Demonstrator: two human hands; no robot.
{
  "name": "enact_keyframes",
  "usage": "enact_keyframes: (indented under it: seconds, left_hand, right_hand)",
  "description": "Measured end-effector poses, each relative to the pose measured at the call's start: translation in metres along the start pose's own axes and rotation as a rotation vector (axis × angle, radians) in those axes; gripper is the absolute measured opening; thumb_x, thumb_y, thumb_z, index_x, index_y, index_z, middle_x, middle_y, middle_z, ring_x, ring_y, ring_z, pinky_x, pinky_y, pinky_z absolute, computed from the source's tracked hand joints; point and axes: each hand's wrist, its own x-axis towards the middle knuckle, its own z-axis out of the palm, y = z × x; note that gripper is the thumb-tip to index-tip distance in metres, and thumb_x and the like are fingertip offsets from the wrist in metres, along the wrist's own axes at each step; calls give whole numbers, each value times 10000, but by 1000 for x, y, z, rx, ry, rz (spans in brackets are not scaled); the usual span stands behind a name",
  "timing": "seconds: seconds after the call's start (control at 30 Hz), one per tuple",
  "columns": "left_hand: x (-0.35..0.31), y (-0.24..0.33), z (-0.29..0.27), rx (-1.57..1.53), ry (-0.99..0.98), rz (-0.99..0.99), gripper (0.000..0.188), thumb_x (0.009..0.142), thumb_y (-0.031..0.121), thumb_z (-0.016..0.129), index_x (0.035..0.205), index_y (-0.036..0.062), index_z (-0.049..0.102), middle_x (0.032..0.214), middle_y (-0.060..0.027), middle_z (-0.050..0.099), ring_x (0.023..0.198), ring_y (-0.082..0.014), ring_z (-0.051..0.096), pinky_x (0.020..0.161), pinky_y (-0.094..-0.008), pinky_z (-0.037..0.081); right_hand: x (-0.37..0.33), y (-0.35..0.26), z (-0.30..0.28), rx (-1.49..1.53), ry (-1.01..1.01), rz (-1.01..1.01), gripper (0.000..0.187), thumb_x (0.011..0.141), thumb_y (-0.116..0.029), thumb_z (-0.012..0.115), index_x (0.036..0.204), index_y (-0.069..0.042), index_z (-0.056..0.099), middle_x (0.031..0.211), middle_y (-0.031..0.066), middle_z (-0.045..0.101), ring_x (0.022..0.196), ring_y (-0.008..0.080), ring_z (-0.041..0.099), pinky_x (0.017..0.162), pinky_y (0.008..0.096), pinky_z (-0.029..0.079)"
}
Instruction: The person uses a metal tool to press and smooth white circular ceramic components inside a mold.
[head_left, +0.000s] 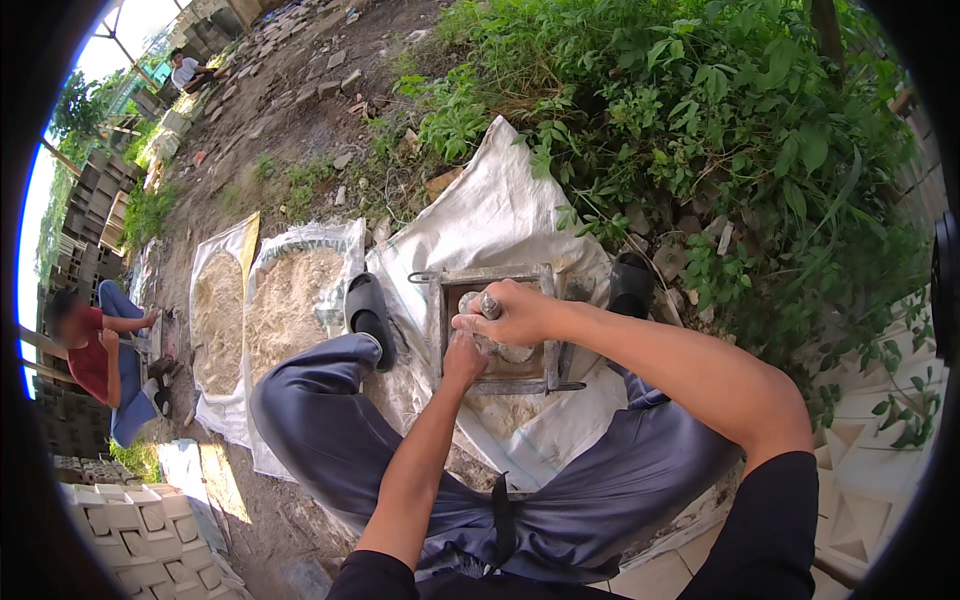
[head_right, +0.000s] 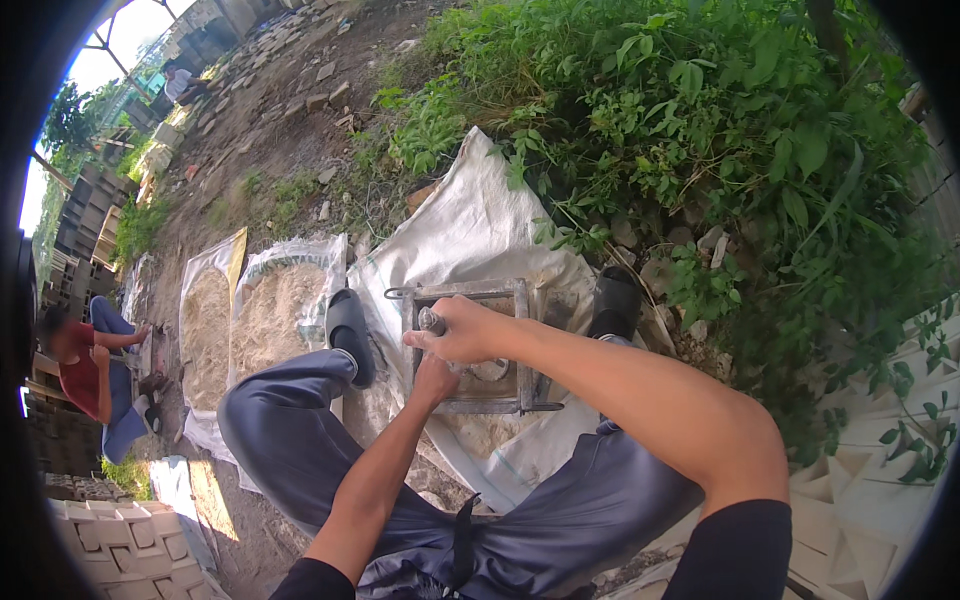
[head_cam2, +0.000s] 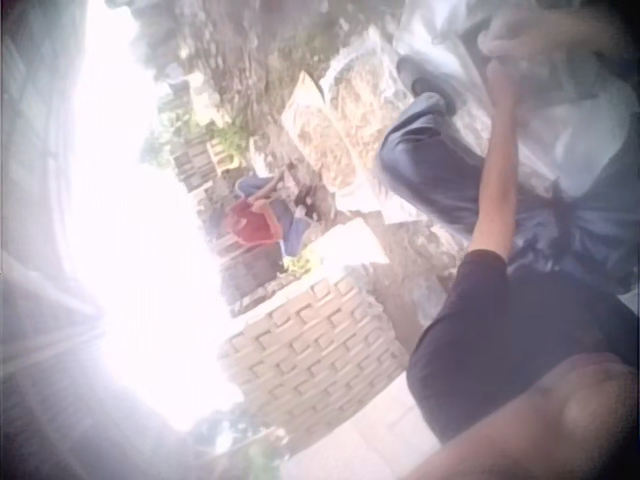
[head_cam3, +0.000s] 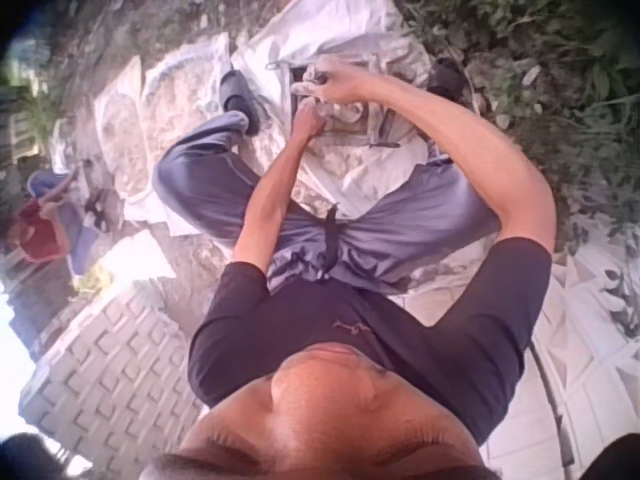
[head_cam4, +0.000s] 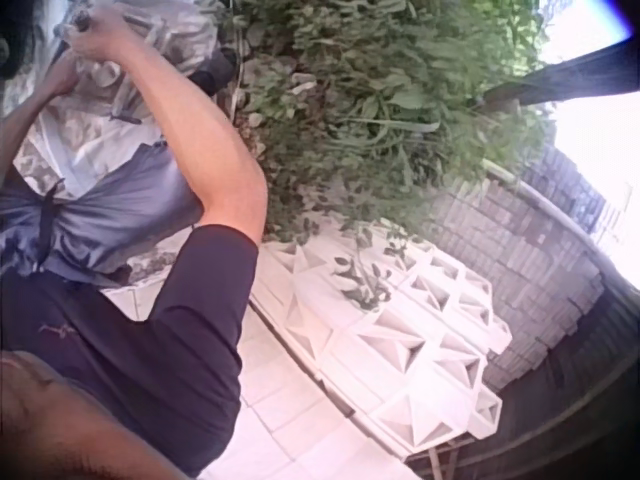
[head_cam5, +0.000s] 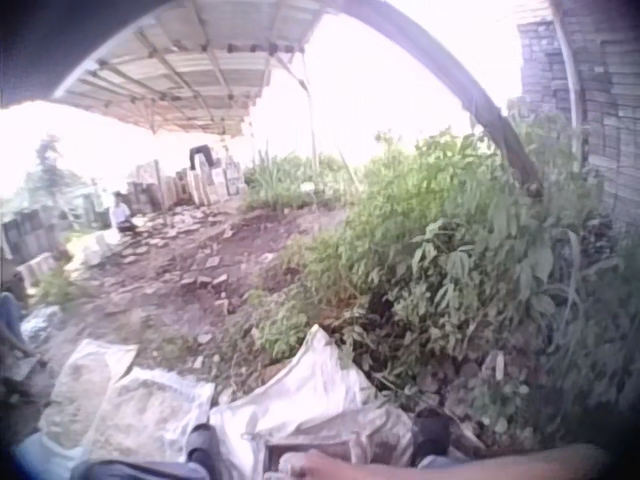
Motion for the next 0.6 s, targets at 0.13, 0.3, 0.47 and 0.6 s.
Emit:
enact_keyframes:
  seconds: [0.13, 0.3, 0.47, 0.6]
  left_hand:
    - [2, 26, -6, -30, -232, -42, 427, 828, 202, 610, 1166, -54, 555, 1164, -266, 578, 1138, -410, 528, 963, -472, 440]
    - [-12, 8, -5, 49, -132, 33, 388, 813, 166, 615, 1151, -20, 577, 1171, -243, 587, 1149, -398, 523, 970, -458, 440]
    - [-16, 7, -23, 31, -154, 205, 410, 794, 158, 625, 1166, -6, 566, 1214, -208, 576, 1144, -379, 525, 982, -449, 430]
    - [-23, 16, -38, 91, 276, 178, 428, 810, 165, 610, 1199, -5, 550, 1279, -198, 537, 1182, -376, 493, 1037, -444, 376]
  right_hand:
    - [2, 5, -13, -140, -125, -32, 470, 892, -377, 642, 778, 78, 620, 707, 271, 608, 649, 354, 594, 652, 429, 475]
    - [7, -28, -12, -149, -137, 12, 461, 903, -380, 622, 809, 71, 617, 728, 272, 612, 700, 382, 611, 682, 448, 478]
    - [7, -35, -6, -112, -114, 84, 444, 906, -385, 619, 895, 59, 626, 780, 253, 636, 744, 372, 621, 714, 434, 480]
    - [4, -11, 10, 29, 204, 58, 408, 920, -364, 609, 954, 42, 643, 772, 195, 647, 701, 268, 583, 700, 397, 464]
